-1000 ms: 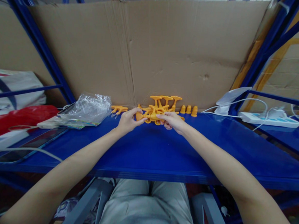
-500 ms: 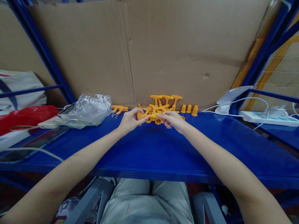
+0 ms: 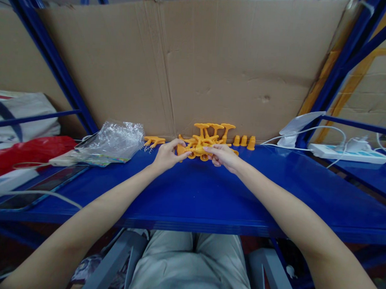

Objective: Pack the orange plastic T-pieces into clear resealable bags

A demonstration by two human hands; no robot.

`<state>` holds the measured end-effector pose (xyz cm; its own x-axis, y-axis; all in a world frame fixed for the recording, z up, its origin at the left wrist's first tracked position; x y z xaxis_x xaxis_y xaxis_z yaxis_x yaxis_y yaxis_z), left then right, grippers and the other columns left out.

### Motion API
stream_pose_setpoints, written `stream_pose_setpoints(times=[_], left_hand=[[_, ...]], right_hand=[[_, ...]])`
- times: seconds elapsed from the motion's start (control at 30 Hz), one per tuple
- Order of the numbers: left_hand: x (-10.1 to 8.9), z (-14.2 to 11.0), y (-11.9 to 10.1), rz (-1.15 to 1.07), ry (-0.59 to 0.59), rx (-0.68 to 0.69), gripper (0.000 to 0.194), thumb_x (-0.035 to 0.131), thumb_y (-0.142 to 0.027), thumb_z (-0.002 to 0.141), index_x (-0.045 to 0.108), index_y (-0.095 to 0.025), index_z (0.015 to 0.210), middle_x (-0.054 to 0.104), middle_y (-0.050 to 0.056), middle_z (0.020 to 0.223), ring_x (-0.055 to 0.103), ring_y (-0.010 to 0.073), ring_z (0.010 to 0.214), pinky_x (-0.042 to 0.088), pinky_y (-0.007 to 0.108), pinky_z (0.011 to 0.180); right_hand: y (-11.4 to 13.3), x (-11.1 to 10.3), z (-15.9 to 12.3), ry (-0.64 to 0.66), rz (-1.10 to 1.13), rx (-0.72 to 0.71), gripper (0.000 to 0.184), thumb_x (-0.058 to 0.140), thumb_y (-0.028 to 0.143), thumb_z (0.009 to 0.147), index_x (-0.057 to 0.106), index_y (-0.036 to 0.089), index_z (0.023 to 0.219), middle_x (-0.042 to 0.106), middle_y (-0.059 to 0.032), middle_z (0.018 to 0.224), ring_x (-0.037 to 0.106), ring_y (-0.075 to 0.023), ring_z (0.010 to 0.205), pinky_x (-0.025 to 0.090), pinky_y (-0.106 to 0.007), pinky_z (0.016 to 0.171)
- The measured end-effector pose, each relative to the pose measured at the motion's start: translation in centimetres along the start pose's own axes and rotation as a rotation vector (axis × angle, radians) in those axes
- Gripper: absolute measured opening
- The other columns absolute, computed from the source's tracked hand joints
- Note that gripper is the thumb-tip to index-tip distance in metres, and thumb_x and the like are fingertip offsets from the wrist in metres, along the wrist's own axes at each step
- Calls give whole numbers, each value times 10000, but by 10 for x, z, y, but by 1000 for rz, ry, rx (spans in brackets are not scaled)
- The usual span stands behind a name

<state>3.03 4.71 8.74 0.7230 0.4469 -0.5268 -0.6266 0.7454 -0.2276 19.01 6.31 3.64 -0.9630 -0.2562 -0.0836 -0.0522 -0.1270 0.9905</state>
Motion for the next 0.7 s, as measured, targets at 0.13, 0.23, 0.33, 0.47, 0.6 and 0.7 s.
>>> stream_pose_setpoints(times=[0.13, 0.23, 0.33, 0.47, 0.6, 0.7], left_hand=[[5, 1, 5, -30, 50, -21, 232, 704, -374, 736, 577, -201, 823, 660, -35, 719, 595, 109, 608, 422, 208, 583], [9, 3, 9, -60, 96, -26, 239, 698, -376, 743, 571, -192, 829, 643, -36, 701, 578, 109, 602, 416, 210, 578], [14, 5, 10, -93, 149, -4, 251, 702, -381, 734, 561, -184, 798, 640, -26, 730, 578, 116, 643, 429, 219, 602], [22, 4, 16, -122, 216, 2, 258, 659, -399, 770, 590, -186, 897, 652, 7, 854, 579, 122, 680, 463, 241, 644], [15, 2, 48, -36, 222, -117, 502, 541, -401, 855, 444, -210, 1310, 612, 77, 1082, 598, 133, 721, 498, 287, 717], [0, -4, 91, 239, 221, -303, 562, 523, -405, 858, 391, -224, 1374, 517, 132, 1282, 576, 238, 1058, 447, 378, 917]], right_hand=[[0, 0, 1, -1, -1, 5, 262, 655, 323, 767, 480, 170, 644, 510, 38, 541, 346, -21, 351, 198, -196, 348], [-1, -2, 2, -13, -29, -4, 236, 653, 309, 770, 492, 166, 673, 514, 43, 553, 353, -22, 353, 200, -198, 350], [-1, -3, 3, -15, -62, -19, 235, 667, 316, 757, 499, 166, 693, 510, 49, 557, 353, -23, 348, 198, -202, 348], [2, -6, 4, -31, -108, -51, 276, 691, 357, 724, 490, 173, 679, 511, 43, 565, 359, -28, 362, 210, -205, 350], [20, -34, 6, -221, -164, -196, 245, 682, 353, 714, 508, 188, 761, 527, 26, 609, 396, -59, 416, 283, -221, 392], [42, -54, 5, -397, -293, -381, 232, 658, 332, 721, 517, 200, 850, 588, -20, 732, 522, -127, 574, 393, -257, 502]])
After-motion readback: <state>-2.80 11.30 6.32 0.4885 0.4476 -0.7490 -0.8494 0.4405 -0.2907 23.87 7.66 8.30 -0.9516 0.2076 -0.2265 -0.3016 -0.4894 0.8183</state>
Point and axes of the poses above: each hand's wrist, its own z-axis towards the middle knuckle, its own x-axis out of the palm, y = z × x, the point moved 10 cm from there along z, towards the middle knuckle
